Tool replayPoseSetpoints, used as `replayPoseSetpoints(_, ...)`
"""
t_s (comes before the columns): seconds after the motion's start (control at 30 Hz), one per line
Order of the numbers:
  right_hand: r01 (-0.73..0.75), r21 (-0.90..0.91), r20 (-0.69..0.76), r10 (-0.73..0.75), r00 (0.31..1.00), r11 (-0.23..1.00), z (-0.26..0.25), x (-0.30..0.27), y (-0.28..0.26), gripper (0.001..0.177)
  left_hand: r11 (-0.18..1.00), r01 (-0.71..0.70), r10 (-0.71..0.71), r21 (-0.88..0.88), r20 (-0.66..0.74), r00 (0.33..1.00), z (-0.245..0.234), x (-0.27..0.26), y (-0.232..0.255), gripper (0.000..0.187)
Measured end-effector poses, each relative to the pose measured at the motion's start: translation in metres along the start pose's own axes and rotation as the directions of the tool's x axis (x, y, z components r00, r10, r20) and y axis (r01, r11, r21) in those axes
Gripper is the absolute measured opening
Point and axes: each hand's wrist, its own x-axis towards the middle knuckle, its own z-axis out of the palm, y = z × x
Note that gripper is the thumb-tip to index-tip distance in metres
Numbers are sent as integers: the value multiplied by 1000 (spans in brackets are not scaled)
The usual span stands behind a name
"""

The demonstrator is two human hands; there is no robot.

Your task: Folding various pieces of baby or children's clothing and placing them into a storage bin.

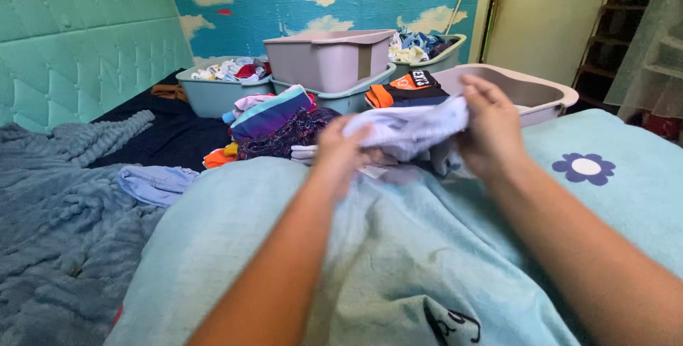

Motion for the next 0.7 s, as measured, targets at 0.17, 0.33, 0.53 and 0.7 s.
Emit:
replayPoseSetpoints(0.17,-330,190,-112,354,928,925,-20,14,-6,37,836,122,-210,-536,-107,972,-37,-5,35,40)
replayPoseSetpoints(0.33,-368,212,75,360,930,905,-13,21,-24,41,744,65,-105,-665,-20,994,-47,8,35,46)
replayPoseSetpoints(0.53,-233,-185,186,267,946,955,26,52,-82,39,925,51,-17,-377,93,995,-68,42,70,50)
replayPoseSetpoints(0.7,43,-407,334,105,937,913,13,106,-80,12,991,-132,132,-1,-38,991,-80,55,103,19)
